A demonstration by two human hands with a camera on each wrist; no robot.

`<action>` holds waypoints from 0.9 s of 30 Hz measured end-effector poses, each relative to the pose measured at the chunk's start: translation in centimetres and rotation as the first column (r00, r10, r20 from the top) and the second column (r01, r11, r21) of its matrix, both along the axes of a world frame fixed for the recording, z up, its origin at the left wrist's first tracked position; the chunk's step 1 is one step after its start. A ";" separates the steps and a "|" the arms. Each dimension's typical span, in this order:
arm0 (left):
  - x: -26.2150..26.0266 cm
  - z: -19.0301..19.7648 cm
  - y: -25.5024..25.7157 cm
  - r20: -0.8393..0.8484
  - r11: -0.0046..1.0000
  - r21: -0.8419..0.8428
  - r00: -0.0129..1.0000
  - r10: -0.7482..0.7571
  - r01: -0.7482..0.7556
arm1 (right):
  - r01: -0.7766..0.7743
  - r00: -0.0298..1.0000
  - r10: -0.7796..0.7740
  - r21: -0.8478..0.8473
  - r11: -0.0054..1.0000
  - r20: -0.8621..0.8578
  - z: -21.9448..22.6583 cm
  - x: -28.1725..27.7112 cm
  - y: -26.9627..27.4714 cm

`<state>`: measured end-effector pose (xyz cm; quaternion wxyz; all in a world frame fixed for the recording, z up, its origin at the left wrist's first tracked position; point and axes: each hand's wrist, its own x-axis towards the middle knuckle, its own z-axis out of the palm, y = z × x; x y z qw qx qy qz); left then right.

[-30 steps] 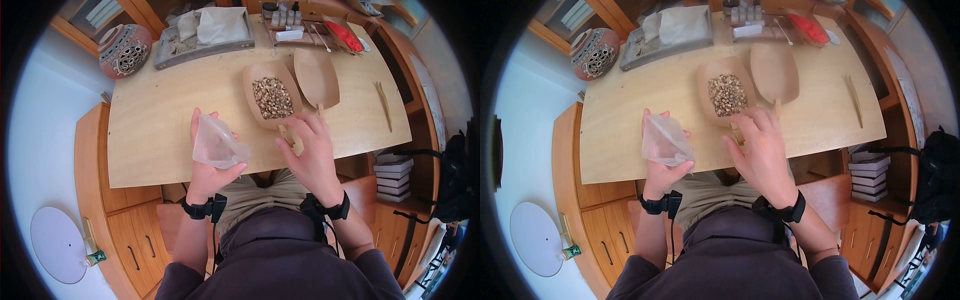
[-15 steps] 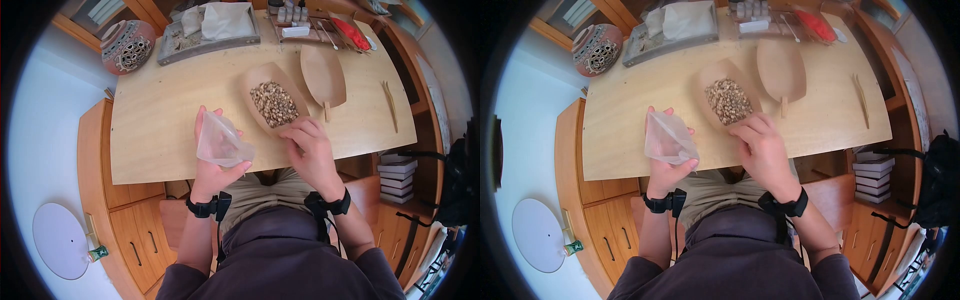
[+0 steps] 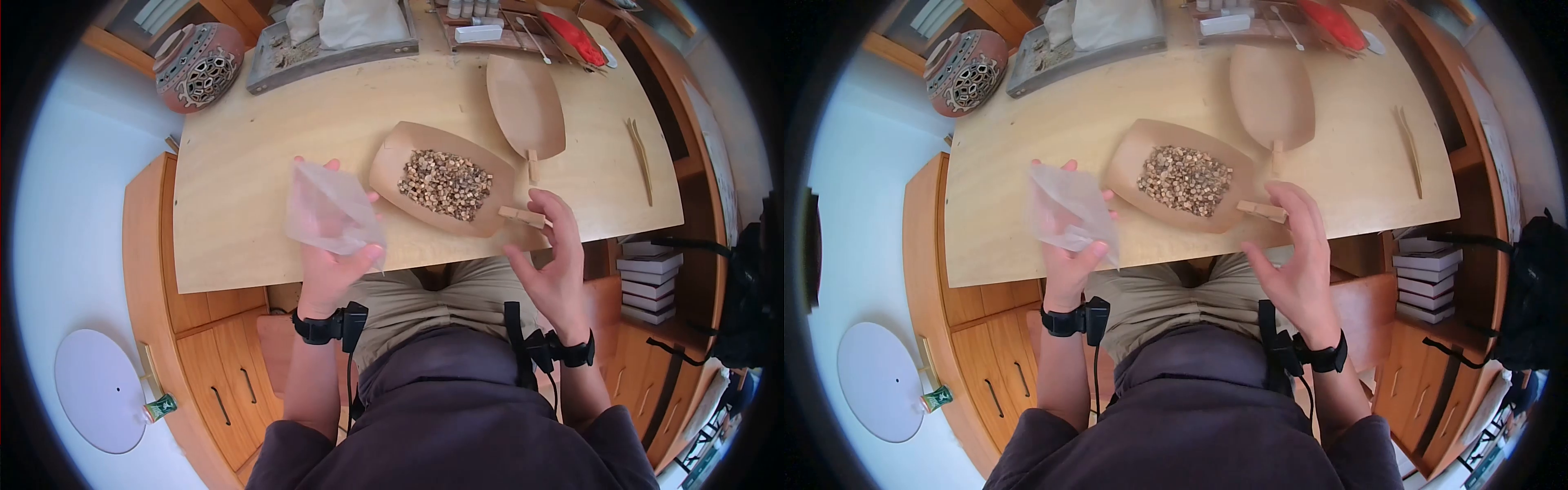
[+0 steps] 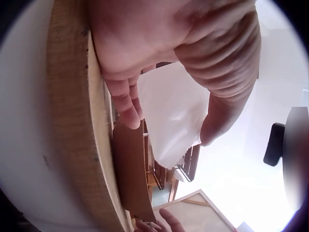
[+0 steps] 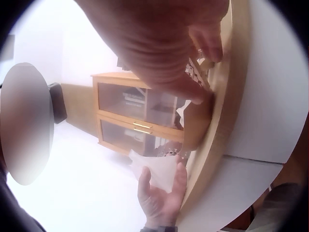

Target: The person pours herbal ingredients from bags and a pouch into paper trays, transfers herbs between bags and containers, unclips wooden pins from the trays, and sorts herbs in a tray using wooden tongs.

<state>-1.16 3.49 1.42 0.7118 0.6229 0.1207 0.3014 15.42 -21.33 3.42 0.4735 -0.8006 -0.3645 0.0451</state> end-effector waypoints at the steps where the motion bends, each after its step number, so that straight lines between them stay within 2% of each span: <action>1: 0.1 0.0 0.0 -0.002 1.000 0.002 1.000 -0.004 0.004 | 0.004 1.000 -0.004 0.002 1.000 -0.002 -0.1 -0.1 0.1; 3: 0.3 -0.1 0.0 0.072 0.995 -0.069 0.995 0.076 -0.071 | 0.010 0.987 -0.006 0.022 1.000 -0.161 -0.1 -0.4 0.7; 7: 1.2 0.2 0.3 0.114 0.989 -0.098 0.986 0.122 -0.111 | 0.015 0.964 0.009 0.091 0.996 -0.265 -0.3 -0.4 1.0; 9: 1.7 0.2 0.5 0.115 0.991 -0.085 0.986 0.116 -0.107 | 0.034 0.892 0.049 0.174 0.984 -0.450 -0.5 -0.3 0.9; 10: 1.8 0.2 0.5 0.117 0.991 -0.085 0.987 0.114 -0.104 | 0.036 0.892 0.047 0.175 0.984 -0.449 -0.5 -0.3 1.0; 12: 2.0 0.1 0.5 0.058 0.999 -0.033 0.998 0.036 -0.035 | 0.091 0.773 0.097 0.262 0.961 -0.626 -0.5 -0.4 1.2; 13: 2.1 0.1 0.3 0.057 0.999 -0.032 0.998 0.031 -0.029 | 0.097 0.773 0.093 0.263 0.960 -0.627 -0.3 -0.5 1.2; 15: 2.0 0.1 -0.2 0.029 0.999 -0.034 0.999 0.030 -0.029 | 0.192 0.667 0.106 0.309 0.931 -0.737 0.2 -0.9 1.3; 19: 1.3 -0.2 -0.5 0.023 0.998 -0.039 0.999 0.050 -0.049 | 0.195 0.659 0.119 0.322 0.926 -0.743 0.1 -0.6 0.9; 21: 0.9 -0.2 -0.6 0.004 1.000 -0.026 1.000 -0.003 0.004 | 0.049 0.664 0.215 0.328 0.943 -0.717 0.8 -0.4 0.9; 22: 0.9 -0.2 -0.7 0.004 1.000 -0.026 1.000 -0.004 0.004 | 0.049 0.663 0.215 0.328 0.943 -0.717 0.7 -0.4 0.9; 24: 0.8 -0.3 -0.8 0.037 1.000 -0.019 0.999 0.008 -0.008 | 0.036 0.574 0.413 0.526 0.850 -0.707 0.2 -0.5 1.1; 27: 0.4 0.3 -1.0 0.008 0.998 -0.057 1.000 0.001 0.000 | -0.054 0.616 0.483 0.579 0.814 -0.622 0.0 -0.8 0.9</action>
